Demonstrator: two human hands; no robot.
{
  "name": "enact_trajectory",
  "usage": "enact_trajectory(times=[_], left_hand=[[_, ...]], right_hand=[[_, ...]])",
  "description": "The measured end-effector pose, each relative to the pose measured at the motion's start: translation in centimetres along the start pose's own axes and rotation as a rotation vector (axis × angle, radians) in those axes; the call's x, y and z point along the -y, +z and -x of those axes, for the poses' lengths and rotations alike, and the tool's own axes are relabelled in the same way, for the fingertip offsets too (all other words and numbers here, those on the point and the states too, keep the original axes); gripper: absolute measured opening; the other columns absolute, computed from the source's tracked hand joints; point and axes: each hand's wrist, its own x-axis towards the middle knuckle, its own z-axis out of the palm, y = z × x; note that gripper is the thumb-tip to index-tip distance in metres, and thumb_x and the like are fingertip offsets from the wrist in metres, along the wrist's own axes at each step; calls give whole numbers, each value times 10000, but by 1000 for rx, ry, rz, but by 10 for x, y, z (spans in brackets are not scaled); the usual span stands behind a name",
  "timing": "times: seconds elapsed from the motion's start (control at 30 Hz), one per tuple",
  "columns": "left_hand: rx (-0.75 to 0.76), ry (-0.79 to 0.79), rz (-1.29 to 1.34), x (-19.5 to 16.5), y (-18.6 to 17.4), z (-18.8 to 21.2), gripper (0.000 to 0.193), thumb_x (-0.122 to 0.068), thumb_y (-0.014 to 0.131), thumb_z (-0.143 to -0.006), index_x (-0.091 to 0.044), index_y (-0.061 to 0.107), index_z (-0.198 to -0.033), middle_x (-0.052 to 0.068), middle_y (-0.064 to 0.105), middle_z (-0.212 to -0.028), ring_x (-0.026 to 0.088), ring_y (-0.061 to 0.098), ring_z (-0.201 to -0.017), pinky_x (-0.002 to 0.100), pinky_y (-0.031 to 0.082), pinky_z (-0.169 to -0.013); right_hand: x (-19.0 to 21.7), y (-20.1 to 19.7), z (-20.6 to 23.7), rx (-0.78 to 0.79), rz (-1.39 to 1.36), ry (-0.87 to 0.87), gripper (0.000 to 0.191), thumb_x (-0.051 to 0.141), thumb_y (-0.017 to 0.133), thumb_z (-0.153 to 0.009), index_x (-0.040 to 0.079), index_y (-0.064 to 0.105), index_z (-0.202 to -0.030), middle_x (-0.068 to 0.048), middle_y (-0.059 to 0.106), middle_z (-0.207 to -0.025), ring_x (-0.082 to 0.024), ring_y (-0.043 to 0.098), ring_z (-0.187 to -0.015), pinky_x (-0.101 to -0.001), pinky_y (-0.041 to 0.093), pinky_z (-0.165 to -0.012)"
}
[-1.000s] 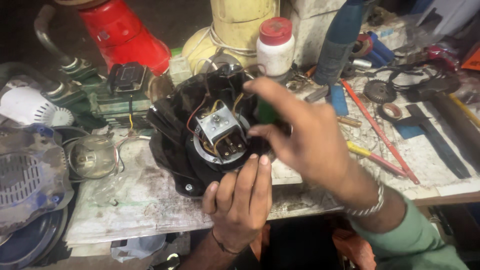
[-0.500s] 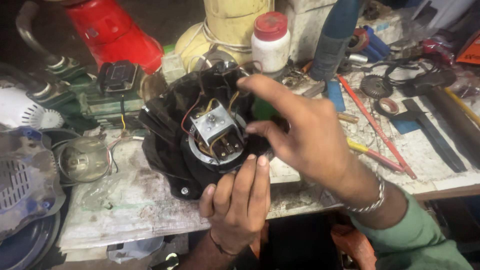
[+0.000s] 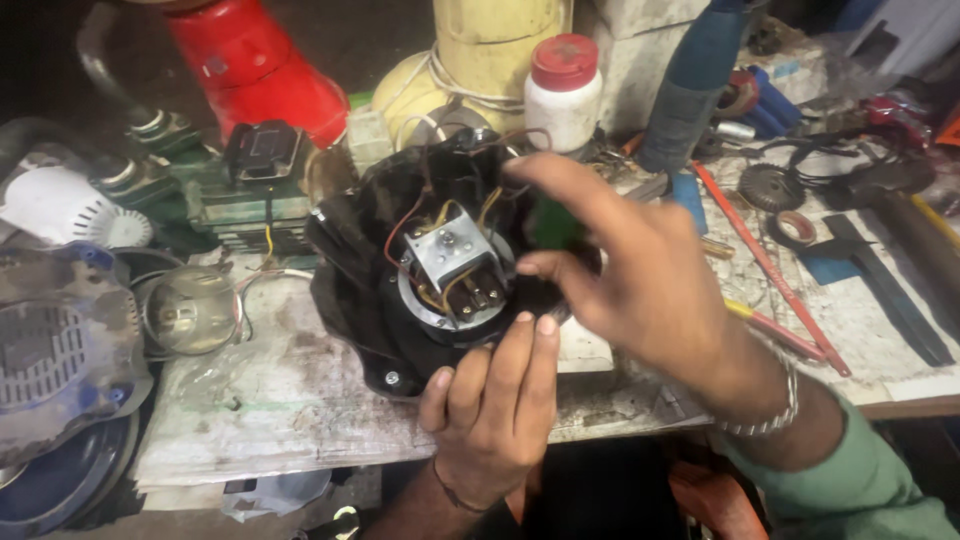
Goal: The person works on a disassembled electric fan motor housing on a cluttered workbench. They use a screwdriver to loosen and tighten screws on the motor mount, use pliers to handle and reposition wires, rotate the housing to reach different sides, and finally pick up and handle a small black connector component by hand.
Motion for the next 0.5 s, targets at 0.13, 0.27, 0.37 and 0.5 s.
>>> enact_trajectory(times=[0.13,0.27,0.37,0.5], left_hand=[[4,-1,9,2,-2,1,221,-206,730,-1038,-179,744,-1258,-62,704,-1213,121,594,-1031,375,195,-1205],[0,1,0,2,-3,-1,217,-210,733,-1045,-179,742,-1260,-65,705,-1209,123,585,-1037,374,193,-1211],[-10,-10,-3,1,-1,-2,208,-210,728,-1058,-187,743,-1264,-74,705,-1209,114,580,-1047,365,192,-1221],[5,-3,-2,0,-1,-1,216,-207,711,-1061,-182,746,-1273,-69,706,-1215,113,581,-1052,366,186,-1213]], right_hand=[[17,4,-4,-64,193,-78,656,87,828,-848,57,504,-1418,-192,723,-1226,-260,744,-970,-350,602,-763],[-10,-14,-29,230,-295,-311,493,-31,683,-926,42,466,-1363,-156,680,-1176,-257,714,-1138,-368,627,-987],[-30,-21,-28,354,-438,-146,450,-24,696,-922,59,534,-1334,-112,727,-1102,-199,763,-1063,-334,649,-919],[-18,-6,-2,75,-145,-53,528,-5,747,-891,46,547,-1378,-106,756,-1044,-208,788,-970,-332,632,-871]])
